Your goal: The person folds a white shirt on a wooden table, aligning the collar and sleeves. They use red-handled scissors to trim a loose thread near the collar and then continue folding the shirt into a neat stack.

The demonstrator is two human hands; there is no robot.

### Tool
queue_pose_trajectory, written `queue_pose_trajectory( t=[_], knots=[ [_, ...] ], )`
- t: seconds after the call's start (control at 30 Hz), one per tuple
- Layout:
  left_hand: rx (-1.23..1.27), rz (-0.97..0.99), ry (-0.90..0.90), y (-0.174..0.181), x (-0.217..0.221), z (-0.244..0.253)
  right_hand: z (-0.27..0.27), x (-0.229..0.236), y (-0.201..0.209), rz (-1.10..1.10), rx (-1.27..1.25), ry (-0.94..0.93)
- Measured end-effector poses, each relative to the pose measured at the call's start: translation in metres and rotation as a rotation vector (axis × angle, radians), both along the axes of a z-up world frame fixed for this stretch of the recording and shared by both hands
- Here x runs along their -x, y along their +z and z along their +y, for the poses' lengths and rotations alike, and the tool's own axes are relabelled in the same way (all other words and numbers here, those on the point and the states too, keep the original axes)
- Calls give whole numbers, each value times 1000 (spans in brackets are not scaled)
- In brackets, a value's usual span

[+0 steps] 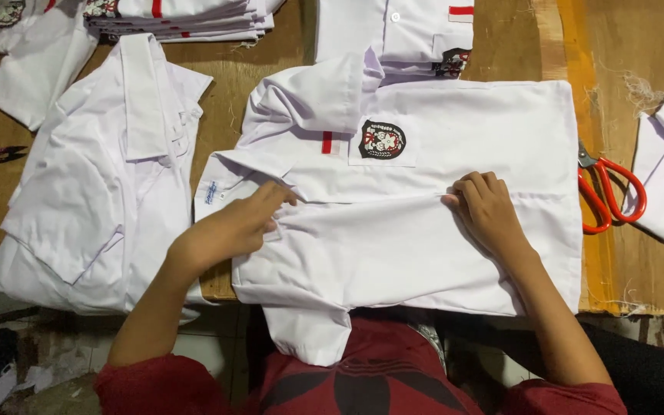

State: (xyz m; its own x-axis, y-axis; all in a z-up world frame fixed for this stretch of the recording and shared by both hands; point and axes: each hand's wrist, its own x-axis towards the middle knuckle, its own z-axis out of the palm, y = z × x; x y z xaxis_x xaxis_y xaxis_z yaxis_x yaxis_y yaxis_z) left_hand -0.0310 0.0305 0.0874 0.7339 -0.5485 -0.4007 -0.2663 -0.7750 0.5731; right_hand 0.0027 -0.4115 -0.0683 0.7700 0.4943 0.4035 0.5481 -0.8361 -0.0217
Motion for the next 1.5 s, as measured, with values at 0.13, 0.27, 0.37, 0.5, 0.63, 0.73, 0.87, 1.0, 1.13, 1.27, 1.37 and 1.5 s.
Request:
queue_pose_trajectory(
  t=[0.13,0.27,0.37,0.5,0.63,0.73,0.87,1.0,1.13,1.27,1.37,1.5],
  knots=[
    [-2,80,133,-7,-16,10,-14,-3,-5,-42,66,12],
    [-183,-10,184,-35,-22,16,-17,-2,12,59,98,-26],
    [-237,-6,213,-6,-18,9,-8,-2,53,300,93,6],
    [-29,-235,268,16,-28,10,40,-13,106,477,-22,43],
    [182,-683,128,-21,-70,-3,91,-61,86,407,-198,162],
    [-8,-708,221,-55,-103,-11,128,-100,57,423,-479,218],
    [-118,-664,388,-77,-119,7,167,-116,52,319,-565,226],
    [141,-603,511,-103,-130,39,183,-134,54,19,-398,360],
    [137,-559,537,-96,-122,47,175,-159,45,230,-754,364],
    [283,-501,518,-69,-110,38,181,-159,83,42,-781,343],
    [292,-516,551,-68,-113,45,182,-154,101,-4,-692,257],
    [247,-316,602,-8,-91,50,166,-151,107,91,-599,55]
  ],
)
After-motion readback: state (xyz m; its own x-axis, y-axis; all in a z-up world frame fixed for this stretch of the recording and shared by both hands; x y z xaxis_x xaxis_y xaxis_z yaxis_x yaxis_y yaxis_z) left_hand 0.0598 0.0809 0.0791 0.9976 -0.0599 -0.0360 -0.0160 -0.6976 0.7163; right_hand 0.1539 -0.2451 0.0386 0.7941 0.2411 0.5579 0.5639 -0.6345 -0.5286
